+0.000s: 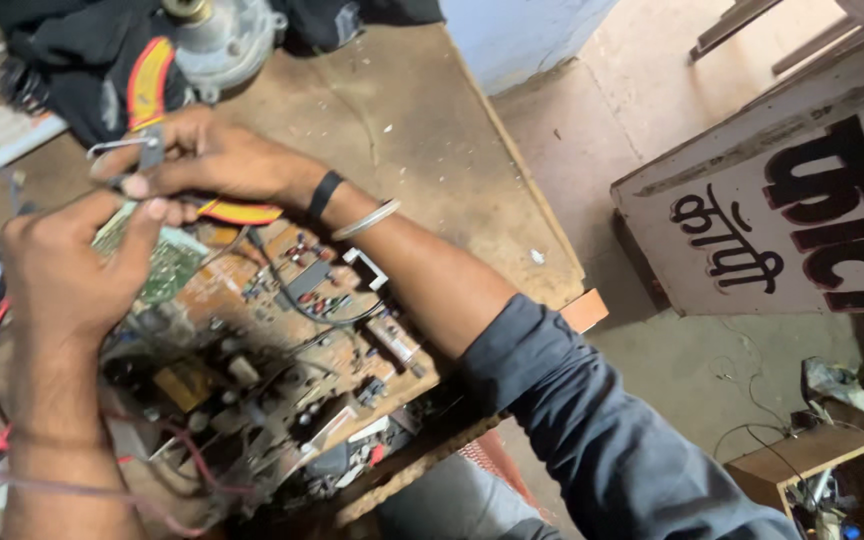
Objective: The person uses a screwdriver to manipulate components on a small green circuit board held over a larger disassembled electronics chassis. The person repeatedly adjusts the board and uses the screwdriver on various points while a multimeter and other tools remain on the workbench.
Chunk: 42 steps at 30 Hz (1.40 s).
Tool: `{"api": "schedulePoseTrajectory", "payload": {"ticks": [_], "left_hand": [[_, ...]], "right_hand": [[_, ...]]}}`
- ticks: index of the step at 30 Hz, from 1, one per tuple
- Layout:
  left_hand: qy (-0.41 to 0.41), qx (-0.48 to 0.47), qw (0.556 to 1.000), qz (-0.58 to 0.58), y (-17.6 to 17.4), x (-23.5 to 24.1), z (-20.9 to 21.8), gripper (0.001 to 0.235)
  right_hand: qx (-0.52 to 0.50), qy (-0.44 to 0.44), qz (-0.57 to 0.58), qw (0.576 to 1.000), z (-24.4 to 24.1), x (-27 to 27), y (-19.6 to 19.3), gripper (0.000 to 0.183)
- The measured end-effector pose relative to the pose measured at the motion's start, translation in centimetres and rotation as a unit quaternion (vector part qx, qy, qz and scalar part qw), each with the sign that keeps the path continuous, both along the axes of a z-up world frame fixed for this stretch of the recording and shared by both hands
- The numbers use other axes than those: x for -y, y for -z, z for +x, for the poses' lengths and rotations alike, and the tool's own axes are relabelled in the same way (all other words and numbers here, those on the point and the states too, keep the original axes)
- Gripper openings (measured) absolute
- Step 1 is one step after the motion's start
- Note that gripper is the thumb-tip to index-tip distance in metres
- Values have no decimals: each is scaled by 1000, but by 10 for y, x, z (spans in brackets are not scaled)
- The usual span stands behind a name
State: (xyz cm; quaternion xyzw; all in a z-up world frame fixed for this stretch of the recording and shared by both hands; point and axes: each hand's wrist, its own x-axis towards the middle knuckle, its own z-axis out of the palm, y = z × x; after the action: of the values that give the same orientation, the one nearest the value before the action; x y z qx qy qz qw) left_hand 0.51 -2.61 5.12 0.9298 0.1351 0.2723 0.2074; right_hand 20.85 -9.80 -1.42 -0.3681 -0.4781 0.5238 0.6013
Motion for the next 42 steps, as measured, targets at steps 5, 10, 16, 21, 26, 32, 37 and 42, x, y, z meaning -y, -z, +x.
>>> {"api": "schedulePoseTrajectory", "payload": {"ticks": [5,10,16,21,26,32,37,42], "left_hand": [[-44,-45,998,-14,10,-6,-1,24],[5,8,1000,-28,17,-10,-9,21],[17,24,999,-29,11,-11,-7,23],[8,8,999,-33,5,-8,-8,22],[11,13,998,-56,8,-9,-9,23],[29,24,997,-61,8,-9,-9,21],[39,45,998,-35,12,-14,-11,20],[36,50,998,-9,19,-20,-6,23]], "right_hand": [[30,-1,25,999,-3,-3,5,30],[60,24,4,998,-6,-3,-2,31],[26,26,-48,998,-6,8,-13,30],[42,20,-43,998,-10,10,-22,29],[40,27,-47,998,-10,11,-20,27],[58,41,-53,996,-7,10,-18,23],[33,35,-54,997,-9,7,-20,21],[38,32,-49,998,-7,10,-21,23]]}}
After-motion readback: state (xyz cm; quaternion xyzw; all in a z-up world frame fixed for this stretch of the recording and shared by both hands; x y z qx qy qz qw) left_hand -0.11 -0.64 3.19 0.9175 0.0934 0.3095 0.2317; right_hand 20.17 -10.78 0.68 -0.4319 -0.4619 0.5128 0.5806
